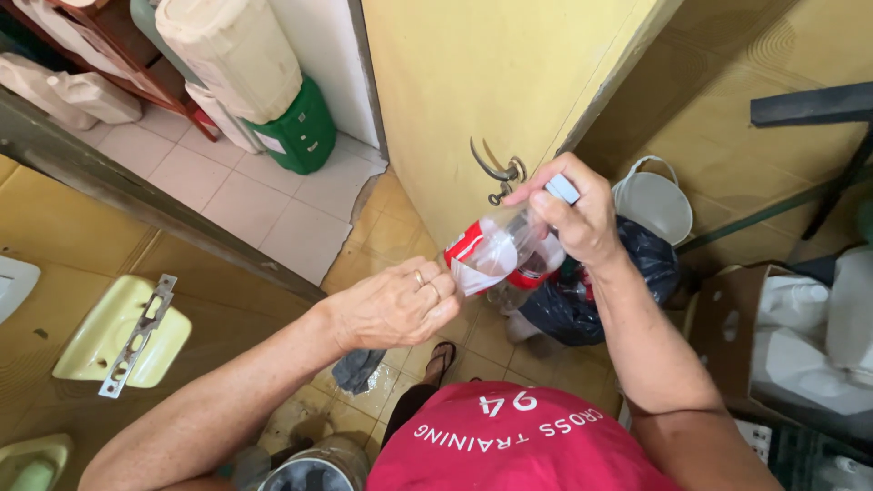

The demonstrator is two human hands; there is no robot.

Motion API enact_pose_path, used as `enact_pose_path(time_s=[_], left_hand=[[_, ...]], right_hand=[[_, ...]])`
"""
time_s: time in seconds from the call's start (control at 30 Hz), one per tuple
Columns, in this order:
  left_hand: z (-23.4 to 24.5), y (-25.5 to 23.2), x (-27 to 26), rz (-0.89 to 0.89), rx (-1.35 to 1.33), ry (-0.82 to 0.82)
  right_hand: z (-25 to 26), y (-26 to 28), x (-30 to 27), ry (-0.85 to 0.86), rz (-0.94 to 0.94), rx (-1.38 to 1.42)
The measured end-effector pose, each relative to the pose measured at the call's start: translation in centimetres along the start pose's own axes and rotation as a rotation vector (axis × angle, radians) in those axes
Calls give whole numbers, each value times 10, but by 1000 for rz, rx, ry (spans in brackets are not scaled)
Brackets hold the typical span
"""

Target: Sorting and preparing plastic bottles by removing caps and labels

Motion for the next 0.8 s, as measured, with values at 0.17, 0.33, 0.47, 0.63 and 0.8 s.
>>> enact_pose_path(time_s=[0.17, 0.33, 0.47, 0.63, 0.8], left_hand=[[15, -3, 2, -8, 29, 26], [-4, -41, -11, -16, 77, 76], [-24, -40, -16, 179, 153, 258], [-51, 0, -100, 766, -175, 22], [-10, 68, -151, 1348, -939, -1326]], right_hand=[[0, 11, 0, -81, 60, -53], [5, 22, -1, -218, 27, -37], [-9, 37, 11, -320, 53, -11], [-2, -22, 30, -266, -204, 237], [-23, -37, 38, -1, -85, 221]])
Point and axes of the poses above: each hand's wrist, its own x-axis towards the middle knuckle, its own z-axis out of the back of the hand, y = z × x, the point moved 8 cm from there along x, towards the middle knuckle, and after that the axes turned 13 degrees about -z, right-handed, at the moved point
